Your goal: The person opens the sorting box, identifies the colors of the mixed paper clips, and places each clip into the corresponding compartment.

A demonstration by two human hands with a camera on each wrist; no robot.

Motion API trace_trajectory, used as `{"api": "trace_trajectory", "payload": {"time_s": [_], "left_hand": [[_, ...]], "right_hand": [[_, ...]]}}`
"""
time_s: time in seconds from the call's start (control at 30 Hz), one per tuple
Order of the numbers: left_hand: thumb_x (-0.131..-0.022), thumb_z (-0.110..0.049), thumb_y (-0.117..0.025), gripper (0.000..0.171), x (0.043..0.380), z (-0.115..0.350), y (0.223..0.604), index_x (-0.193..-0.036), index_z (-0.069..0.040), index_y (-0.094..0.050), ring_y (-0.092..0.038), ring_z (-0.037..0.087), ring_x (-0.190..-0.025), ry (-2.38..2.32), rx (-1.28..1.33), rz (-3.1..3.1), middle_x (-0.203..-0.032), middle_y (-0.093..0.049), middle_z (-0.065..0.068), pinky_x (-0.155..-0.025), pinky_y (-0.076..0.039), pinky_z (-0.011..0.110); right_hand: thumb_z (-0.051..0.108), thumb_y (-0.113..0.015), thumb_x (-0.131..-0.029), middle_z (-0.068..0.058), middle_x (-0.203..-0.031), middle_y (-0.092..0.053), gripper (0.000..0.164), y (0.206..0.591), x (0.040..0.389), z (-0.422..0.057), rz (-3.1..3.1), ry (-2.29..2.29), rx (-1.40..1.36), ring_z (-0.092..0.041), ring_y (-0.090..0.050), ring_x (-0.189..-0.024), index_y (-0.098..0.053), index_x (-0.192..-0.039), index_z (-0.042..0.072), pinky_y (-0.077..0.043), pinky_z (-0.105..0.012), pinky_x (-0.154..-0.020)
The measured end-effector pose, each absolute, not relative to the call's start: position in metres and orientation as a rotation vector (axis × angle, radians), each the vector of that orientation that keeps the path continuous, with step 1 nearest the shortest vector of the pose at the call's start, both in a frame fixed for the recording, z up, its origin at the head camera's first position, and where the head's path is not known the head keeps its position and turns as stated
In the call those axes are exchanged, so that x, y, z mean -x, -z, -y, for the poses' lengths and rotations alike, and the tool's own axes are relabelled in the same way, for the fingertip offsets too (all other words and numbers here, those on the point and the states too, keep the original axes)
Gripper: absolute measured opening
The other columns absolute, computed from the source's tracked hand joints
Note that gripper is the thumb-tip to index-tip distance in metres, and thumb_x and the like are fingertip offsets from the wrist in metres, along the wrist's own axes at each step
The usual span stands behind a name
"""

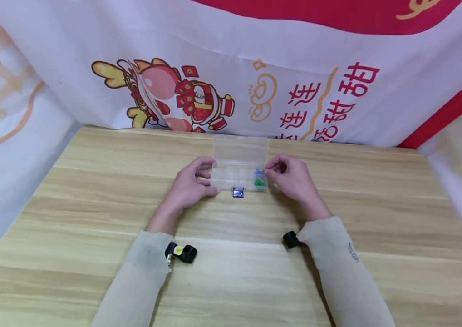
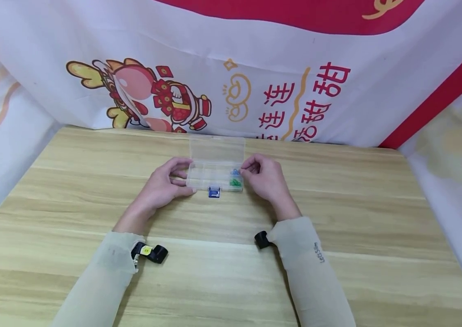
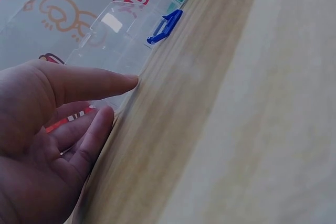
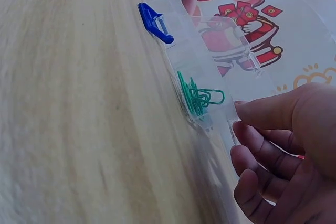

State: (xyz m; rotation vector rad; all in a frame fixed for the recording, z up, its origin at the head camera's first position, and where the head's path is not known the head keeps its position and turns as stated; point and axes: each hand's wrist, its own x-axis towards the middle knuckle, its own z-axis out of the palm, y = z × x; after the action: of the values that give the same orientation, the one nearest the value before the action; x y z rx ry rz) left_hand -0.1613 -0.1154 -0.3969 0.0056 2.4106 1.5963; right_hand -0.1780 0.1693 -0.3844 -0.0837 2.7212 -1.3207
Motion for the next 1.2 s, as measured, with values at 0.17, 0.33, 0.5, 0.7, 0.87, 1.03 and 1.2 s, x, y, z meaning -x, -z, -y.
{"api": "trace_trajectory", "payload": {"time_s": [0.17,0.33,0.5,0.7,0.87,1.03,1.2], "left_hand": [[-0.084,0.004,-0.086,0.080,0.160,0.115,0.399,-0.153,-0.022,-0.056,-0.065,0.030,-0.120,-1.612,0.003,-2.407,-0.153,-0.061,0.004,-0.105,-0.059,0.045],[-0.084,0.003,-0.086,0.081,0.160,0.114,0.398,-0.155,-0.023,-0.056,-0.066,0.030,-0.119,-1.592,0.011,-2.417,-0.153,-0.061,0.004,-0.104,-0.060,0.044],[-0.084,0.002,-0.086,0.085,0.161,0.112,0.397,-0.158,-0.026,-0.053,-0.068,0.030,-0.119,-1.568,0.012,-2.433,-0.154,-0.059,0.004,-0.103,-0.061,0.043],[-0.085,0.003,-0.086,0.086,0.162,0.111,0.398,-0.158,-0.025,-0.052,-0.069,0.030,-0.120,-1.561,0.002,-2.427,-0.157,-0.058,0.004,-0.103,-0.062,0.043],[-0.083,0.002,-0.088,0.088,0.164,0.114,0.397,-0.159,-0.023,-0.051,-0.068,0.032,-0.121,-1.594,-0.048,-2.415,-0.159,-0.057,0.006,-0.102,-0.062,0.042],[-0.088,-0.013,-0.088,0.081,0.161,0.127,0.388,-0.159,-0.022,-0.051,-0.065,0.035,-0.130,-1.559,-0.094,-2.411,-0.157,-0.056,0.012,-0.108,-0.059,0.049],[-0.101,-0.041,-0.074,0.074,0.153,0.145,0.365,-0.163,-0.014,-0.044,-0.041,0.045,-0.154,-1.192,-0.158,-2.806,-0.170,-0.041,0.020,-0.126,-0.037,0.066]], "right_hand": [[0.015,-0.073,-0.102,-0.011,-0.105,-0.068,0.009,0.386,0.177,-0.169,-2.720,1.311,0.092,-0.026,-0.061,-0.095,-0.072,-0.109,0.010,-0.054,-0.036,-0.080],[0.017,-0.073,-0.102,-0.011,-0.106,-0.068,0.009,0.386,0.176,-0.170,-2.704,1.306,0.059,-0.026,-0.061,-0.096,-0.071,-0.109,0.010,-0.054,-0.036,-0.081],[0.017,-0.073,-0.102,-0.011,-0.106,-0.069,0.010,0.386,0.175,-0.171,-2.714,1.310,0.057,-0.026,-0.061,-0.095,-0.072,-0.109,0.010,-0.054,-0.036,-0.079],[0.017,-0.073,-0.102,-0.011,-0.106,-0.069,0.010,0.387,0.171,-0.172,-2.731,1.301,0.059,-0.026,-0.061,-0.095,-0.072,-0.109,0.010,-0.054,-0.036,-0.079],[0.020,-0.074,-0.102,-0.010,-0.104,-0.069,0.011,0.386,0.174,-0.173,-2.744,1.304,0.075,-0.025,-0.060,-0.092,-0.072,-0.108,0.011,-0.054,-0.035,-0.077],[0.032,-0.074,-0.102,-0.009,-0.102,-0.069,0.020,0.377,0.170,-0.178,-2.789,1.259,0.054,-0.026,-0.061,-0.091,-0.071,-0.110,0.014,-0.055,-0.038,-0.075],[0.053,-0.074,-0.099,-0.017,-0.143,-0.065,0.064,0.353,0.156,-0.194,-3.068,0.838,0.194,-0.038,-0.060,-0.131,-0.061,-0.145,0.011,-0.054,-0.059,-0.108]]}}
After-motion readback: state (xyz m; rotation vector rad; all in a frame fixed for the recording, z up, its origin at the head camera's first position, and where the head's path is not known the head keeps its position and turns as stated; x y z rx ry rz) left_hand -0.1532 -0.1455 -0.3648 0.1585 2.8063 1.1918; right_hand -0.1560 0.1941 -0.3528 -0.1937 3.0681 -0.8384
